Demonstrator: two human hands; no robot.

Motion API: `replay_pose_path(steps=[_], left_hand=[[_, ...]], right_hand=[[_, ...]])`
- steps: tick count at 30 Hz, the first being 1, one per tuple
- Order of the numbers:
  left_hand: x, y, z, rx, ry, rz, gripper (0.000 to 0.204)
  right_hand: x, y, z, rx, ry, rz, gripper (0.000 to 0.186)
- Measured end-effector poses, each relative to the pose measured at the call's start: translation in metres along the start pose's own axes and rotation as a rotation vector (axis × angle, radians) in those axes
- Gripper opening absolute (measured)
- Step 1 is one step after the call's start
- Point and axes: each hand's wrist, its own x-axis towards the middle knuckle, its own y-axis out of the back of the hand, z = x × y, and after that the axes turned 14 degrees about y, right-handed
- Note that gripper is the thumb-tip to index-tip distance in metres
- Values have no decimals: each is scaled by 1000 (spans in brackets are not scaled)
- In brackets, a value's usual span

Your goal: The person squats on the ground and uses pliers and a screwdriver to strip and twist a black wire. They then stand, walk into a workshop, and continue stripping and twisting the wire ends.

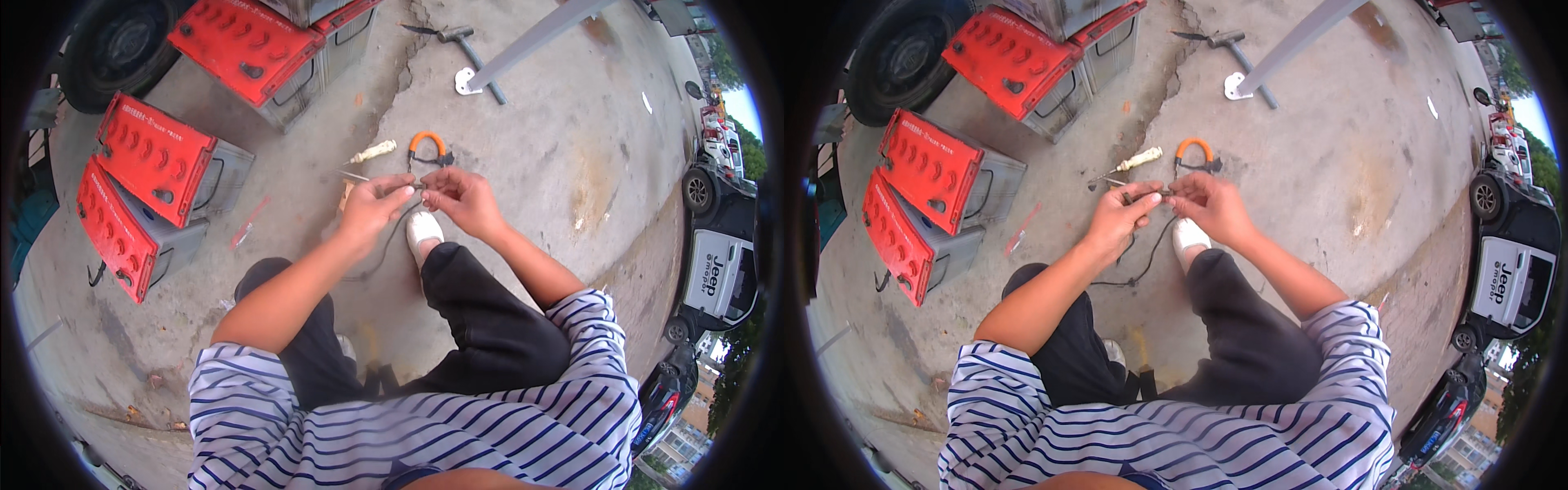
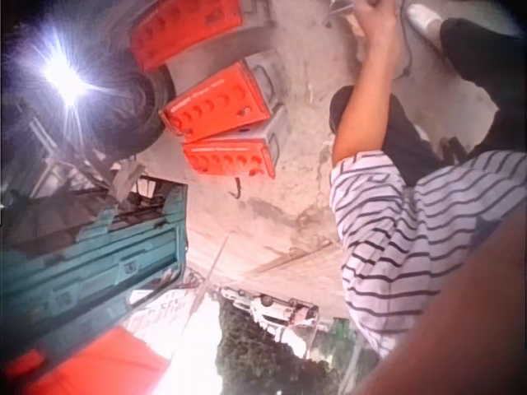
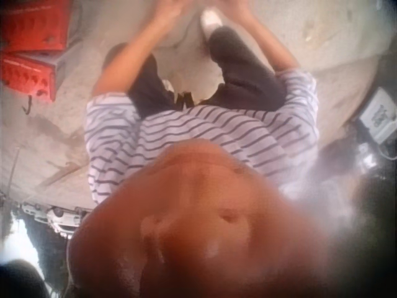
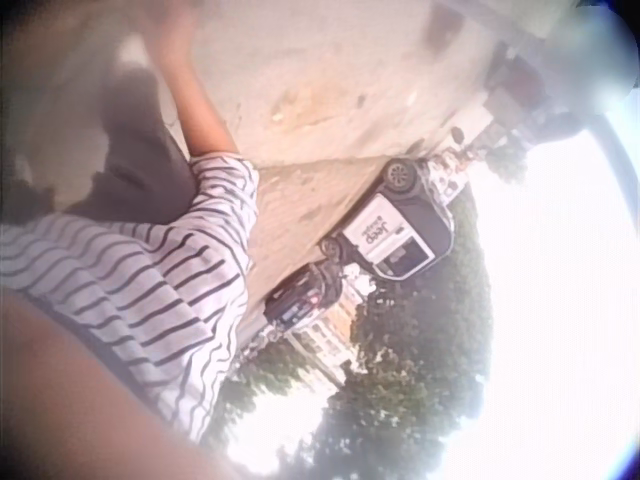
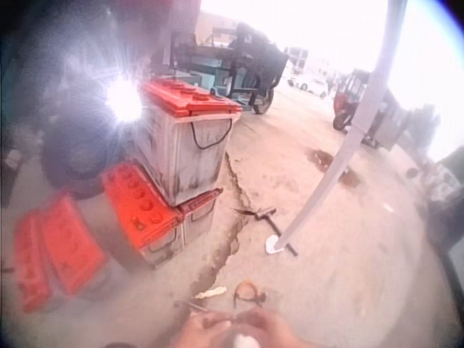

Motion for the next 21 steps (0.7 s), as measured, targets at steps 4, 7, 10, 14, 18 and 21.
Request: replay_pose_path(steps=[4,7,10,14,18,21], left_hand=[[-1,4,-1,107,-80,24,28],[-1,6,0,79,-146,23,30],[-3,6,3,63,-107,20,31],[-5,7,8,10,-33,-30,33],[-6,9,8,92,-102,-19,31],[-8,9,5,161,-191,14,30]], right_hand=[[2,0,0,3,-56,-36,21],[4,-1,0,-129,116,-35,23],[7,-1,-1,-222,141,-58,18],[8,-2,-4,-385,366,-75,17],[6,-3,-7,-245,164,-87,16],[4,-5,-7,-37,19,-74,17]])
